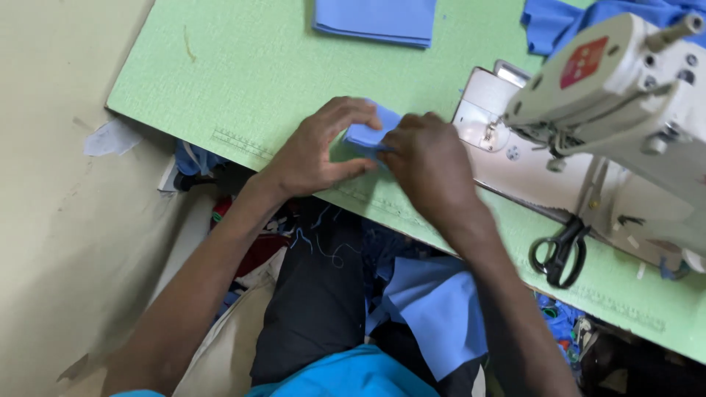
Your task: Cutting and preparing blue fabric pieces using scissors at a sewing workstation
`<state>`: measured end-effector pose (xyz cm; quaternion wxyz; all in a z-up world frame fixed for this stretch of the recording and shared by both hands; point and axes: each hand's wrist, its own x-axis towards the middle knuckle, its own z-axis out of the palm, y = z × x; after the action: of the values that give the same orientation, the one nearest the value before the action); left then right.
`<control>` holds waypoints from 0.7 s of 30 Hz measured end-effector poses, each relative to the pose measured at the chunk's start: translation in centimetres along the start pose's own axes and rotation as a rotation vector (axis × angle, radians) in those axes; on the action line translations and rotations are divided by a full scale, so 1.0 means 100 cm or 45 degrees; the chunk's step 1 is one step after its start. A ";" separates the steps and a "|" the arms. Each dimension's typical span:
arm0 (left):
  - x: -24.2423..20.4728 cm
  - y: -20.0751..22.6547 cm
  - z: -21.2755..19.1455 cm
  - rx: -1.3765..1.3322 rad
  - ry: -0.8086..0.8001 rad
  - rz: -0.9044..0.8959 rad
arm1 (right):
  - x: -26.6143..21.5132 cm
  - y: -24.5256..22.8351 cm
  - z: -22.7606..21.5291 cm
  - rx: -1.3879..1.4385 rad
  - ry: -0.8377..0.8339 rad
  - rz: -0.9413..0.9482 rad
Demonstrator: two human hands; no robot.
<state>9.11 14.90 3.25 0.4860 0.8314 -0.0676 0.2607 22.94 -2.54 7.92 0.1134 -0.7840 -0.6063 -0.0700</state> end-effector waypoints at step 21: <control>0.119 -0.166 -0.046 0.344 0.802 -0.456 | 0.130 0.154 0.069 1.181 0.220 0.970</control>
<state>23.68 29.06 -1.87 0.4068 0.7659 0.2662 0.4208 41.00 7.77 3.08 0.5094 -0.8061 -0.2387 0.1837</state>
